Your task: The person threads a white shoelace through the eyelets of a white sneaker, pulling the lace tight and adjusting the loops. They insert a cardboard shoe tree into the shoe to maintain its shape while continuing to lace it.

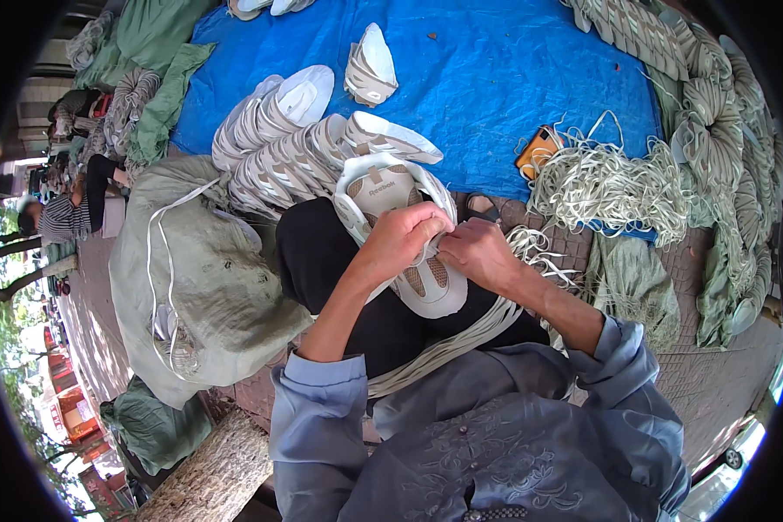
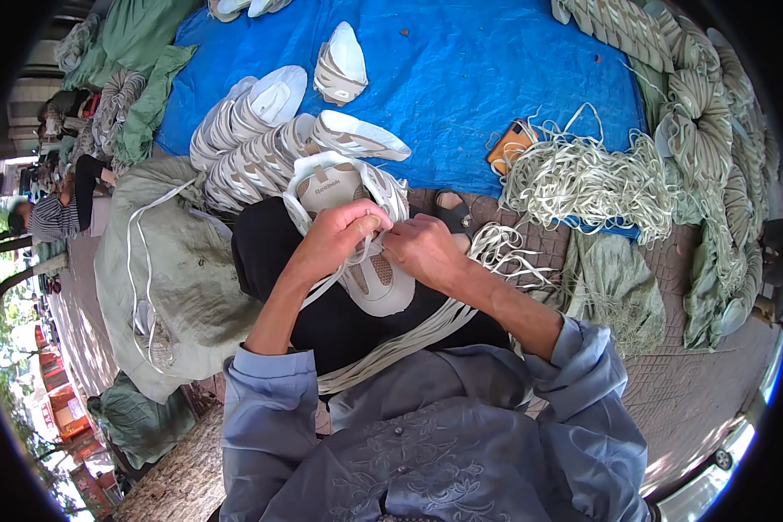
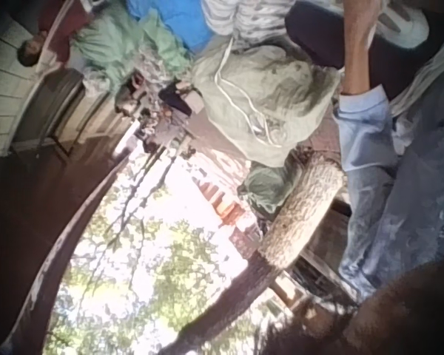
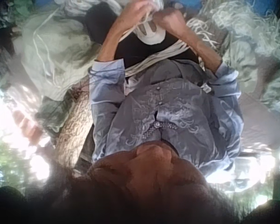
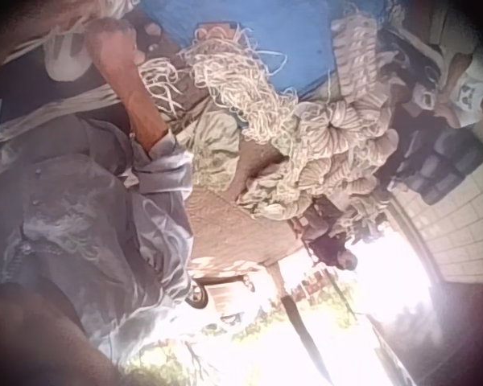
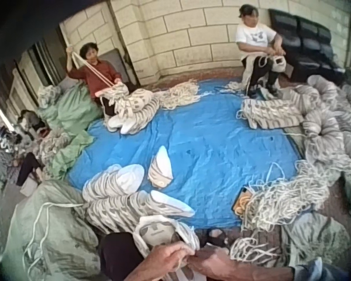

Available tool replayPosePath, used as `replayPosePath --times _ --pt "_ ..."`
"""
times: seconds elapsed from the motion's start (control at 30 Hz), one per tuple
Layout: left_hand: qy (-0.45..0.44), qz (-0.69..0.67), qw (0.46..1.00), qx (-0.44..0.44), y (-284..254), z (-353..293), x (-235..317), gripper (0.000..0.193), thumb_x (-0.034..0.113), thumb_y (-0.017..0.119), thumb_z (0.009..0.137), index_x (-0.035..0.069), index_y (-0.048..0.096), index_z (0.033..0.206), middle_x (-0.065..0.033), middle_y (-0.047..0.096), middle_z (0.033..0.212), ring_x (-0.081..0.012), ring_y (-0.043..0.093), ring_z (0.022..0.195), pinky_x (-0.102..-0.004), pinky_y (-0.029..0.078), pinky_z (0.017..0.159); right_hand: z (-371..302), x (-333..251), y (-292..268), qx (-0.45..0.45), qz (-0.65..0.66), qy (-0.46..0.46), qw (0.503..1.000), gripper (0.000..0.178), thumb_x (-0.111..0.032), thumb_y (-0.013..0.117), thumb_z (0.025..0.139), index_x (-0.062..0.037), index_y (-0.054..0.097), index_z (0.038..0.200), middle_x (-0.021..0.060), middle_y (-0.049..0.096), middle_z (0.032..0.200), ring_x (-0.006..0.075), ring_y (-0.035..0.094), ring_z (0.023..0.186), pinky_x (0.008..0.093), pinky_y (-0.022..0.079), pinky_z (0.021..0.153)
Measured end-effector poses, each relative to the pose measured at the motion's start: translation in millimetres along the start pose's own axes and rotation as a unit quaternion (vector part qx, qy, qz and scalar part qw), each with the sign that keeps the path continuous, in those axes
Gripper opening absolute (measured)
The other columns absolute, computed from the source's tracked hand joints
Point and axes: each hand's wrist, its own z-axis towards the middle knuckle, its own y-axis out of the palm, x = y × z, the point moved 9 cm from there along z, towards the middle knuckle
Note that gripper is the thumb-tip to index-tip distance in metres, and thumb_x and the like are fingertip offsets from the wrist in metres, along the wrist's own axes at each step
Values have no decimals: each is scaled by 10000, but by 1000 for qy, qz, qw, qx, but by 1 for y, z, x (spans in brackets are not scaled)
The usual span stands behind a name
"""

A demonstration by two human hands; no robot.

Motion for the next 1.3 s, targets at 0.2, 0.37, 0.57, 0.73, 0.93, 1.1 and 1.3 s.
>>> replayPosePath --times 0.2,0.37,0.57,0.73,0.93,1.1,1.3 --pt "13 -39 999 15 -5 -1 -6 175 147 474 848 27 598 875 -41 571 697 -95 506 651 -255 418 618 6 -8 -14 32 -49 -90 994 129 -117 617 596 -99 530 690 11 525 646 174 554 620 298 448 574" --pt "2 -13 1000 28 -5 -2 -8 173 143 461 854 28 584 895 -41 566 719 -90 501 669 -254 415 625 17 -12 -9 -46 -89 -118 988 158 -107 622 600 -101 557 744 33 552 624 186 580 587 315 456 517" --pt "-15 -26 999 33 -5 -3 -14 171 137 454 856 19 573 891 -42 555 713 -94 494 664 -249 411 623 25 0 10 -220 1 -102 970 157 -92 628 611 -75 562 753 96 581 610 273 612 588 386 484 516" --pt "-5 -25 999 34 -5 -5 -12 168 133 452 857 23 571 897 -45 563 722 -99 508 676 -253 419 635 28 1 10 -216 83 -97 968 151 -86 628 620 -59 554 749 126 570 616 298 604 608 385 498 557" --pt "4 -6 999 44 -7 -6 -10 169 139 453 858 27 572 905 -45 579 747 -108 527 692 -256 428 652 20 -4 11 -187 19 -89 978 172 -92 622 616 -40 531 753 118 557 579 282 600 558 369 493 508" --pt "13 18 998 57 -5 -7 -6 172 134 446 863 35 577 913 -46 580 755 -102 524 700 -253 427 666 13 -7 16 -132 -82 -96 983 136 -115 582 649 -33 513 732 90 552 552 217 600 512 339 466 427" --pt "-13 64 994 93 -8 -12 -7 203 115 439 869 56 590 991 -29 596 795 -80 521 715 -237 431 685 10 -15 9 -29 -76 -83 993 99 -105 545 670 -34 506 726 64 544 545 197 588 481 334 455 404"
